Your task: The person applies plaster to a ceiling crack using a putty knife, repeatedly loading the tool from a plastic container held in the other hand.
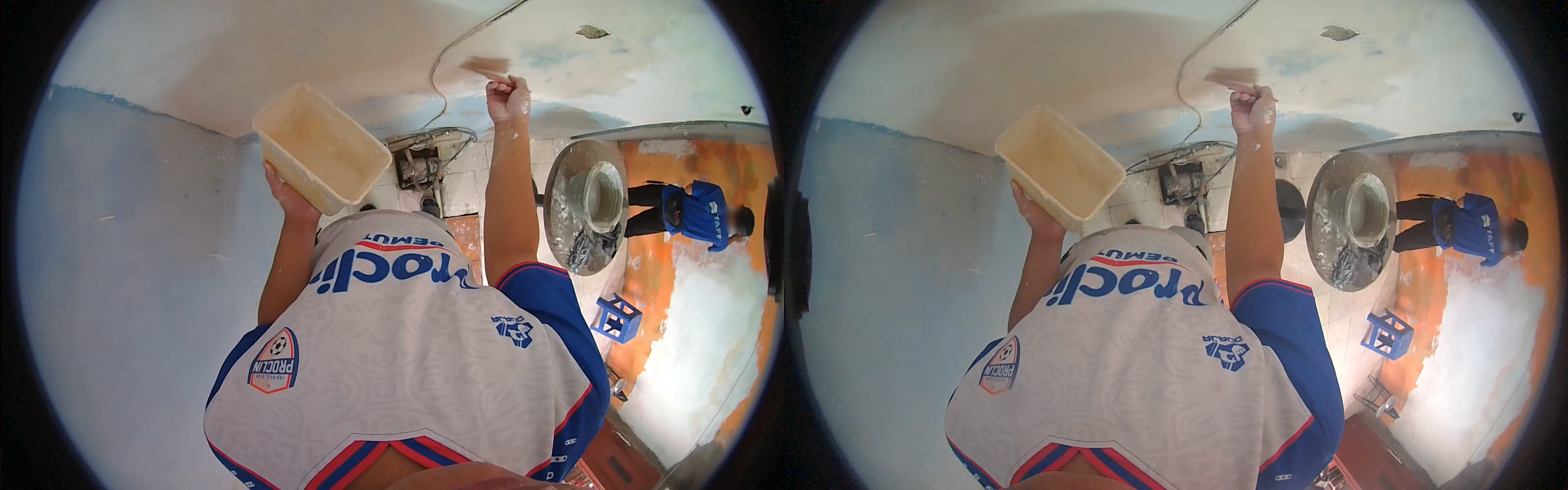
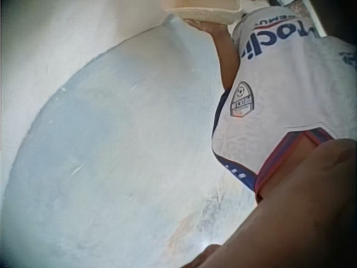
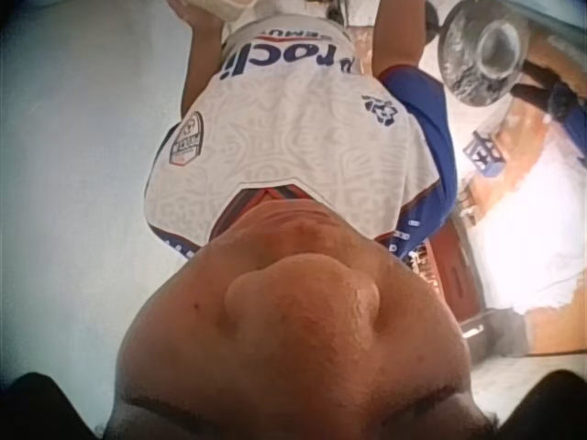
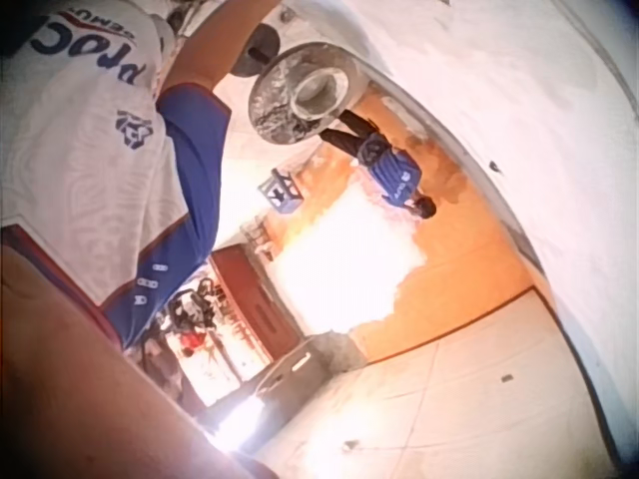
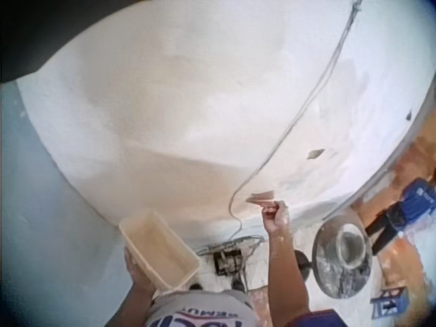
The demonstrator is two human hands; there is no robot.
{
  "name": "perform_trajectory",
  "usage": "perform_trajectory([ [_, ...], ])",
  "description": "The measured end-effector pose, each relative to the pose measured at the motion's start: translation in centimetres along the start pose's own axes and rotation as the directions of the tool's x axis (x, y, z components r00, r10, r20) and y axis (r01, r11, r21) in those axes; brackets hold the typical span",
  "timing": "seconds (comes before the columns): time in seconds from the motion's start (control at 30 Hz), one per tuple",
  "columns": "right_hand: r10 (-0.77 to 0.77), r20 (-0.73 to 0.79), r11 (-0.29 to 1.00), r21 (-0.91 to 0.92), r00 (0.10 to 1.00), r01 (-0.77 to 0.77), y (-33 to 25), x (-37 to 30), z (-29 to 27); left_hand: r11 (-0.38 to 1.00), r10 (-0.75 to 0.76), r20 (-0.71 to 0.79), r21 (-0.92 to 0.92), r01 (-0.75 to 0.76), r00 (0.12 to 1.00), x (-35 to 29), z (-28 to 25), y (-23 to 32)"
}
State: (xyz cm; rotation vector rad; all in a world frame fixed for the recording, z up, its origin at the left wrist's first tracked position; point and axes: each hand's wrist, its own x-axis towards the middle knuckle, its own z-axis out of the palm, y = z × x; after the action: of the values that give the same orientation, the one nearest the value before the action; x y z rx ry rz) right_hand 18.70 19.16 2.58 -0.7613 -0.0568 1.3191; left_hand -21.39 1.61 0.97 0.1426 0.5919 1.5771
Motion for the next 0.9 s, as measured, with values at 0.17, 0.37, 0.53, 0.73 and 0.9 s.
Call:
perform_trajectory([
  [0.17, -0.102, 0.244, 0.995, 0.005, 0.964, 0.104, -0.2, -2.7, -1.7, 1.000, 0.020, -0.029, 0.017, -0.020, 0.999, 0.1, -0.1, -0.6],
  [0.37, -0.056, -0.028, 0.992, -0.118, 0.998, 0.053, 1.6, 1.1, -4.8, 1.000, -0.027, -0.024, 0.011, 0.027, 0.999, -0.3, 0.0, -1.3],
  [0.53, -0.114, 0.093, 0.993, -0.020, 0.989, 0.116, 0.8, -1.3, 0.9, 1.000, 0.001, -0.084, 0.014, 0.001, 0.996, -0.3, 0.0, -1.7],
  [0.73, -0.179, -0.036, 0.968, -0.183, 0.983, 0.170, 0.3, -1.7, -3.2, 0.999, -0.009, -0.081, 0.052, 0.014, 0.997, -0.7, 0.7, -2.1],
  [0.9, -0.128, -0.003, 0.986, -0.111, 0.992, 0.127, 0.9, 0.6, -0.5, 0.998, -0.065, -0.018, -0.007, 0.065, 0.998, -0.5, -0.4, -2.0],
])
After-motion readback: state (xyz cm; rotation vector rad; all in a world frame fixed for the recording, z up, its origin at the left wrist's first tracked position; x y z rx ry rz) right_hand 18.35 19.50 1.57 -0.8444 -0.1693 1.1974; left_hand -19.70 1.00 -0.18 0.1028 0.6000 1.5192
